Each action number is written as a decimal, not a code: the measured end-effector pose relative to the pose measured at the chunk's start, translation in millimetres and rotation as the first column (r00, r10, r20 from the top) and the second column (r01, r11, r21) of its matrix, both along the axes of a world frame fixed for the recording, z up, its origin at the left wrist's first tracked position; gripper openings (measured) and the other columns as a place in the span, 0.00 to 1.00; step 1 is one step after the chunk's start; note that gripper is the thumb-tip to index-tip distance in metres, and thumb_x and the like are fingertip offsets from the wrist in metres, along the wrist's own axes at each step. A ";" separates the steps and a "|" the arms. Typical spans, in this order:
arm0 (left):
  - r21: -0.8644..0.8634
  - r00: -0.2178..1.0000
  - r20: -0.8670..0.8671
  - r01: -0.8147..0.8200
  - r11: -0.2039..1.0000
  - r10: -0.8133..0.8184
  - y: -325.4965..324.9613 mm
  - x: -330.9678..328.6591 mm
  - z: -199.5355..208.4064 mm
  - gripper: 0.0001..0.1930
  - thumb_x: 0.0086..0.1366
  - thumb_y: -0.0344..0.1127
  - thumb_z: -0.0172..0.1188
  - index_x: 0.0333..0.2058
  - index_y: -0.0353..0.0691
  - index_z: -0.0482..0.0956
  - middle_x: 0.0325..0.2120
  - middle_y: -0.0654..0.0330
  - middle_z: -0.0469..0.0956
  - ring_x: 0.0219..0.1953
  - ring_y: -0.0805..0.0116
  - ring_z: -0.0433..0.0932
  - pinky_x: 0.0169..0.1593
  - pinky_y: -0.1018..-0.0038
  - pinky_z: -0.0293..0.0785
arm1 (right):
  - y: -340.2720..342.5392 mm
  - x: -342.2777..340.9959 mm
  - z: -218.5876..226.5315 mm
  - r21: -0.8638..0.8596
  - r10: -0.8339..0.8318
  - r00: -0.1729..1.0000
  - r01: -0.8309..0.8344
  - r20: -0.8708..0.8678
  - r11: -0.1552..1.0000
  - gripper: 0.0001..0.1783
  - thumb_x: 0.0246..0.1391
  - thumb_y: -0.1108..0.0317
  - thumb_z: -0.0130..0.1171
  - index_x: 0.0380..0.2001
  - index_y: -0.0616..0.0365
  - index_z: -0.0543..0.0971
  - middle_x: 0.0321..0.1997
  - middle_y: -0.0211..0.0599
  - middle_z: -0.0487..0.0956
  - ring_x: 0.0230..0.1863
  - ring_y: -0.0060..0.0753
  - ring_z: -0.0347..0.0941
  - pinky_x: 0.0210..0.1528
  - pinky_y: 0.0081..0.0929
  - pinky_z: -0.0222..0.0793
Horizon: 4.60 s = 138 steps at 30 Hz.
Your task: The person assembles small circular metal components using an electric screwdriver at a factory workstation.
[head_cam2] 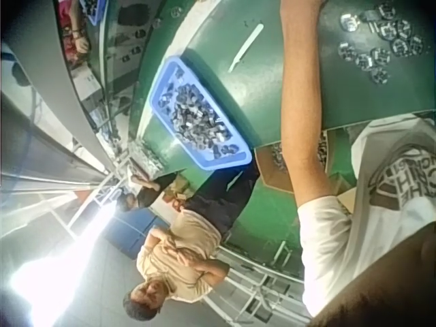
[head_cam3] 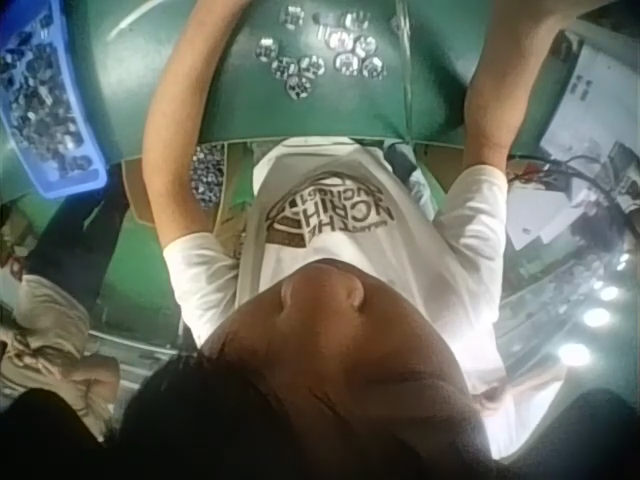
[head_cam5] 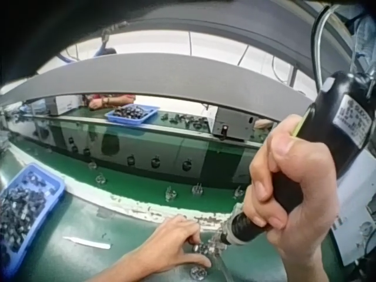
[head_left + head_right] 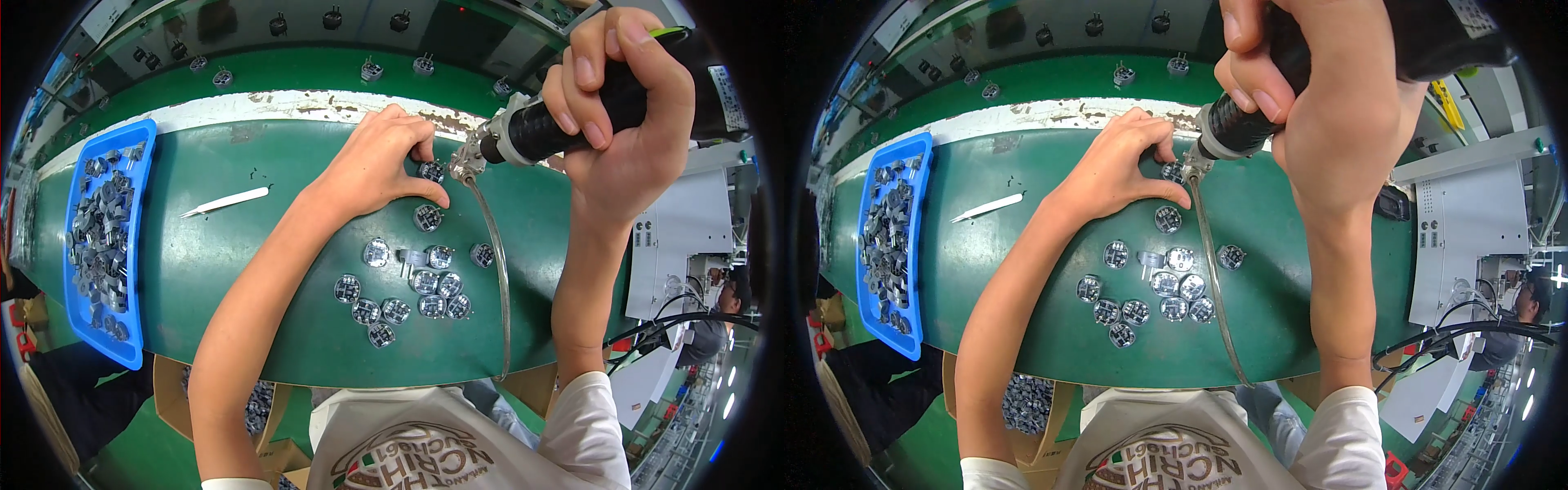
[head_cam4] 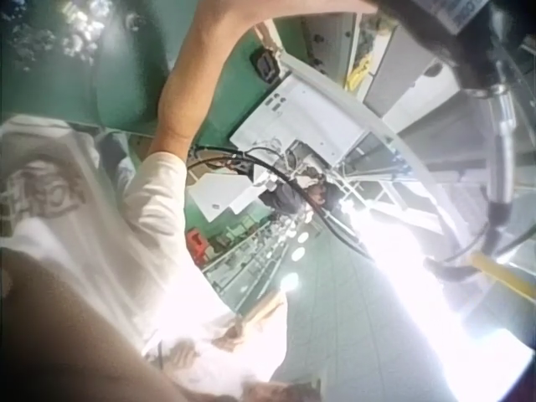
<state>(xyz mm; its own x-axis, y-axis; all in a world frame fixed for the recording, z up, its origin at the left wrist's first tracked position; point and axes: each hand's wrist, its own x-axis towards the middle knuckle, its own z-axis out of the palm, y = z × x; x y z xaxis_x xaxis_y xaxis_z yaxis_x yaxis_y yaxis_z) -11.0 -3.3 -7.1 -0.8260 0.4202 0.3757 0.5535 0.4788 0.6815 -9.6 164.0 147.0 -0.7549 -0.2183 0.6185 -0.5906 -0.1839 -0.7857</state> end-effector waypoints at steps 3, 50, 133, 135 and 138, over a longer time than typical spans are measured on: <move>0.006 1.000 -0.019 -0.001 1.000 0.001 0.8 0.8 0.9 0.28 0.42 0.46 0.83 0.27 0.38 0.70 0.29 0.59 0.73 0.39 0.58 0.69 0.46 0.64 0.68 | -26.1 14.4 6.3 0.012 -0.305 0.950 0.305 0.062 0.952 0.13 0.65 0.64 0.50 0.28 0.60 0.66 0.18 0.33 0.67 0.09 0.16 0.51 0.13 0.18 0.57; -0.129 0.989 0.138 0.060 0.990 -0.042 -0.3 10.1 18.1 0.23 0.50 0.38 0.78 0.45 0.38 0.85 0.50 0.63 0.82 0.57 0.63 0.72 0.67 0.62 0.55 | 19.3 9.7 6.9 -0.043 0.204 0.971 -0.211 -0.122 0.977 0.14 0.69 0.62 0.43 0.37 0.63 0.70 0.29 0.39 0.70 0.11 0.16 0.53 0.18 0.20 0.57; -0.025 0.999 0.041 -0.005 1.000 0.006 5.1 12.1 18.3 0.23 0.48 0.45 0.81 0.37 0.42 0.79 0.36 0.62 0.77 0.48 0.59 0.71 0.58 0.63 0.63 | 36.2 12.1 20.4 -0.051 0.266 0.954 -0.275 -0.137 0.960 0.14 0.70 0.65 0.41 0.39 0.66 0.70 0.31 0.41 0.69 0.14 0.15 0.54 0.23 0.20 0.59; 0.016 1.000 -0.016 0.015 1.000 -0.014 2.9 12.5 14.6 0.21 0.49 0.42 0.79 0.40 0.43 0.81 0.40 0.63 0.79 0.52 0.60 0.72 0.60 0.64 0.61 | 32.6 17.4 22.4 0.004 0.203 0.962 -0.206 -0.184 0.979 0.14 0.70 0.65 0.40 0.39 0.66 0.70 0.31 0.41 0.69 0.14 0.16 0.55 0.23 0.20 0.59; 0.143 0.999 -0.013 0.052 0.988 -0.051 -4.4 4.9 5.2 0.12 0.55 0.37 0.75 0.35 0.41 0.83 0.37 0.65 0.82 0.46 0.62 0.74 0.56 0.65 0.65 | 30.3 18.8 25.8 -0.071 0.213 0.970 -0.222 -0.115 0.972 0.13 0.69 0.65 0.40 0.37 0.64 0.69 0.29 0.39 0.68 0.14 0.17 0.55 0.23 0.21 0.59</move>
